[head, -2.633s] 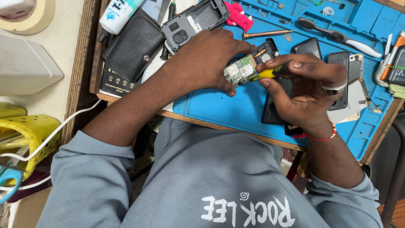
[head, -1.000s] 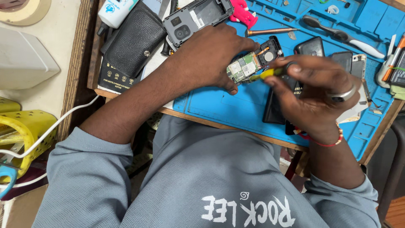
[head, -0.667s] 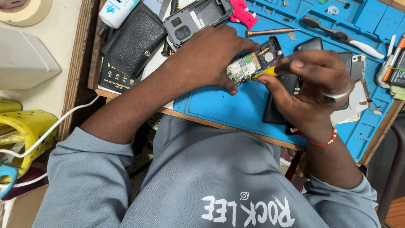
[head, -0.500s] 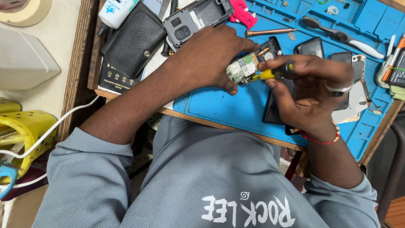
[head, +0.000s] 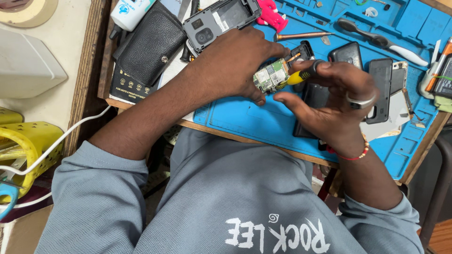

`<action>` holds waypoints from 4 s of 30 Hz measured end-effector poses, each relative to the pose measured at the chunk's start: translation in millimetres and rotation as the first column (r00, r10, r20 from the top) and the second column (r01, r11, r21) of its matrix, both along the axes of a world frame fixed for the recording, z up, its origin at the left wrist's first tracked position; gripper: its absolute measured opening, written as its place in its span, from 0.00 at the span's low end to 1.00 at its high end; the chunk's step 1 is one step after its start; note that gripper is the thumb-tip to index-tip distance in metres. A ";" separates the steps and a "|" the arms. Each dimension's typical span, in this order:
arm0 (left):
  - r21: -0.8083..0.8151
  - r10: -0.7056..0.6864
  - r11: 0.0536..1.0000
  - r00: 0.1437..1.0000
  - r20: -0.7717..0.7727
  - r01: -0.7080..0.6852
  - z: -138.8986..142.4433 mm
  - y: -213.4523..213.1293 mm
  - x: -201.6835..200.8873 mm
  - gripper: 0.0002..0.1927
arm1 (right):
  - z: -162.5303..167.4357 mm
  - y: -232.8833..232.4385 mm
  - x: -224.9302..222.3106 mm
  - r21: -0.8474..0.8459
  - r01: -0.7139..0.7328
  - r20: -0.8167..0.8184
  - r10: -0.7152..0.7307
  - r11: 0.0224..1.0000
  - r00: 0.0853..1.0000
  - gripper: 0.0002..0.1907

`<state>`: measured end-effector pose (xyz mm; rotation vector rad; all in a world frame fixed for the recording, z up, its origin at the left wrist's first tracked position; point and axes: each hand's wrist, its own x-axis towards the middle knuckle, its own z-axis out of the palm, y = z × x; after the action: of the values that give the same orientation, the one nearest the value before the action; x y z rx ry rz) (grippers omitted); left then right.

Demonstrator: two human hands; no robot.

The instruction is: The person uses a yellow-handled screwdriver to unscrew and remove components from a disassembled mobile phone. They carefully detach a circular part and set it aside on the blue work mat while handling the phone's internal circuitry.

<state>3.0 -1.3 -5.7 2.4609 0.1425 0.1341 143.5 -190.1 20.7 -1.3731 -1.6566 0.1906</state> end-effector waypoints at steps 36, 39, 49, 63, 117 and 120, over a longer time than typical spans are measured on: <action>-0.015 0.025 1.000 0.999 -0.044 -0.026 0.4 -1.4 -0.5 0.49 | 16.5 9.1 0.5 -0.033 0.065 -0.070 -0.067 0.997 0.995 0.35; 0.020 0.032 0.999 0.998 -0.050 -0.031 0.6 -2.8 1.5 0.51 | 19.3 6.6 4.6 -0.079 -0.116 -0.180 0.100 0.990 0.979 0.29; 0.005 0.028 1.000 0.998 -0.064 -0.028 0.6 -2.0 1.5 0.50 | 17.3 5.0 2.0 -0.092 -0.039 -0.175 0.023 0.995 0.984 0.32; 0.013 0.019 1.000 1.000 -0.006 -0.019 -1.2 -1.4 -0.1 0.49 | 17.1 1.9 2.2 -0.118 -0.114 -0.216 0.087 0.986 0.973 0.29; 0.005 0.033 0.999 0.998 -0.052 -0.033 0.6 -1.9 0.9 0.50 | 25.1 0.3 7.1 -0.214 -0.068 -0.288 0.004 0.974 0.958 0.29; 0.000 0.029 1.000 0.998 -0.063 -0.029 1.1 -2.1 0.3 0.49 | 24.2 0.8 8.6 -0.213 -0.070 -0.271 0.010 0.974 0.963 0.29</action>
<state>3.3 -3.4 -4.6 2.4640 0.2050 0.0693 152.1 -189.4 44.9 -1.4075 -1.4685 0.5759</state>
